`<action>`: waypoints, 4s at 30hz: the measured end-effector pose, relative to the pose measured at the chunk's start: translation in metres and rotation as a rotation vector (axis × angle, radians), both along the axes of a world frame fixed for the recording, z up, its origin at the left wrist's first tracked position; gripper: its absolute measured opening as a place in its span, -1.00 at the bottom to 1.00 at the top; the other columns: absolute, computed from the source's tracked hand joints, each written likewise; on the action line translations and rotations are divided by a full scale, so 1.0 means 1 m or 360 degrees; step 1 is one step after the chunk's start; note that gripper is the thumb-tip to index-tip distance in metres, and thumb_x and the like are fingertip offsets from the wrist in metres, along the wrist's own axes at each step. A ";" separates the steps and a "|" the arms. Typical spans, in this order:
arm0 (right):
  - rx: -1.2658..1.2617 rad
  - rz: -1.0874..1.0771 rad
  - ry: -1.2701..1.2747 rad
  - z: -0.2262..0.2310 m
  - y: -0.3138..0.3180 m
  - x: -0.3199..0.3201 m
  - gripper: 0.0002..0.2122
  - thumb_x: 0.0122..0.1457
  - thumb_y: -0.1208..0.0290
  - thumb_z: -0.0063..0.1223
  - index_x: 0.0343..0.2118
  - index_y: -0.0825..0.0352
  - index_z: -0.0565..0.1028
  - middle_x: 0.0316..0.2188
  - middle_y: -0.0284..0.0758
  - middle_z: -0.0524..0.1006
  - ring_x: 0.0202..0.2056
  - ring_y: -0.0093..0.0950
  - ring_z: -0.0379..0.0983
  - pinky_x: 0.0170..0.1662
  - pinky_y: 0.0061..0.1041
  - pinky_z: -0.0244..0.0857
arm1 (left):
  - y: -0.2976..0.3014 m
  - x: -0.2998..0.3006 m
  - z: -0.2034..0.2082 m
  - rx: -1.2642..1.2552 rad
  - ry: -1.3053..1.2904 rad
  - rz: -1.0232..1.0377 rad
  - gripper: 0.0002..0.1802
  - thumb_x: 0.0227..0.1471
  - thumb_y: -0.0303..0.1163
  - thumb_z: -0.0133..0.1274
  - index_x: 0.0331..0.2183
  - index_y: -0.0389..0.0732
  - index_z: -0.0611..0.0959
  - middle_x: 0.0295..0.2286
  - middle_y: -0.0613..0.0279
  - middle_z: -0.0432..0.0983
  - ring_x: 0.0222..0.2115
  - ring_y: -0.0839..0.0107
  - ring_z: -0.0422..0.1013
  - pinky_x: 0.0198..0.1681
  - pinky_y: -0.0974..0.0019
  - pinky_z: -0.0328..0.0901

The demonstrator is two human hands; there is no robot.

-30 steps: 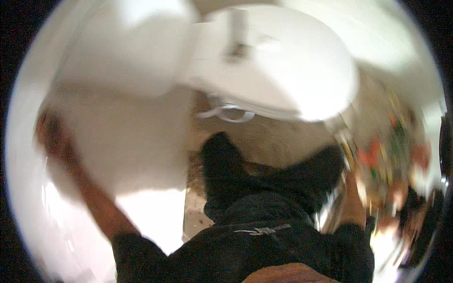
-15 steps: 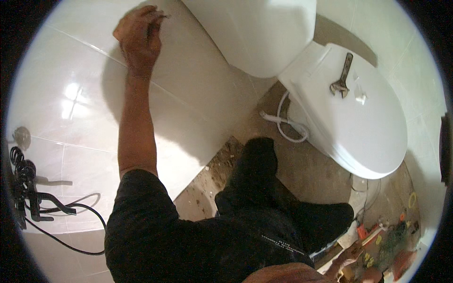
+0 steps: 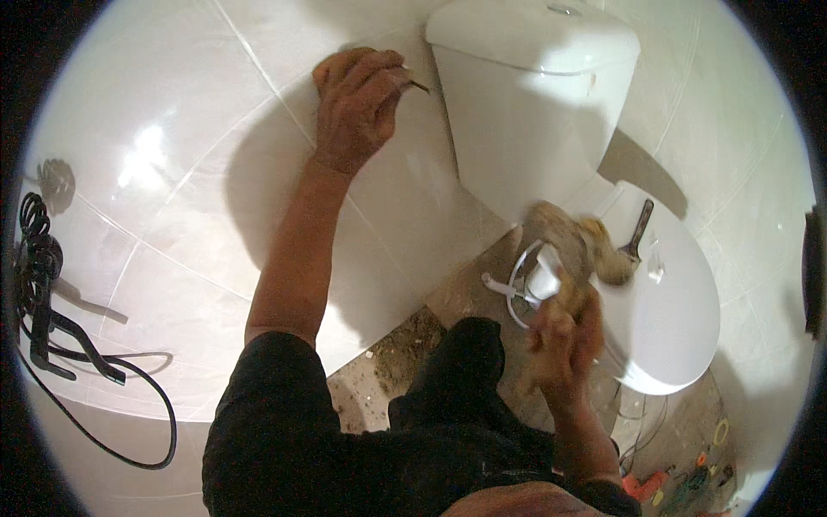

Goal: The person uses a power drill to make a hole in a tiled wall next to a toilet, then inserts a plastic wall anchor and uses a hammer to tap a metal hook into the anchor.

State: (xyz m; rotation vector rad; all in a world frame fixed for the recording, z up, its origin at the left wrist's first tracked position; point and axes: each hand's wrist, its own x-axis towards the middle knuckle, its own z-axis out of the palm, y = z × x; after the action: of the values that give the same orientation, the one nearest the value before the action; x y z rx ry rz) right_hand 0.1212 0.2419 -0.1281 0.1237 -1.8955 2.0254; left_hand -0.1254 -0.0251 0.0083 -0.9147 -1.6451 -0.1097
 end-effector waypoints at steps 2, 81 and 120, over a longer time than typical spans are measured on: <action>-0.0218 0.0038 0.0129 0.004 -0.028 -0.050 -0.53 0.35 0.03 -0.15 0.05 0.41 0.33 -0.54 -0.44 0.34 -0.64 -0.70 0.20 -0.60 -0.66 0.11 | 0.012 0.003 0.005 -0.0011 -0.0032 -0.0030 -0.75 -0.10 -0.48 0.25 -0.29 -0.04 0.63 -0.20 0.30 0.60 -0.11 0.19 0.46 0.04 0.06 0.18; 0.0844 0.0063 -0.1042 -0.136 0.046 0.092 -0.70 0.24 0.27 0.04 -0.16 0.45 0.38 -0.42 -0.10 0.55 -0.42 -0.36 0.46 -0.35 -0.33 0.35 | 0.089 0.157 -0.259 0.3163 -0.3587 -0.0977 -0.82 0.28 -0.43 -0.17 -0.11 -0.28 0.39 -0.27 -0.03 0.46 -0.21 0.05 0.47 -0.14 -0.14 0.43; 0.0477 -0.2202 -0.1724 -0.236 0.160 0.535 -0.77 0.13 0.32 0.10 -0.24 0.37 0.56 -0.44 0.01 0.58 -0.34 -0.04 0.56 -0.23 -0.20 0.41 | 0.408 0.367 -0.391 0.0610 -0.4787 -0.0226 -0.76 0.22 -0.27 0.03 -0.12 -0.15 0.57 -0.36 0.05 0.49 -0.45 0.24 0.43 -0.29 0.08 0.42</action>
State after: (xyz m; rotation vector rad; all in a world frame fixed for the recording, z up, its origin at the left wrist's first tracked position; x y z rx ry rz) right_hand 0.6565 0.4018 -0.3637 -1.9129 -1.7328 0.7571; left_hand 0.2415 0.3834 -0.3826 -0.1536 1.3671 1.1665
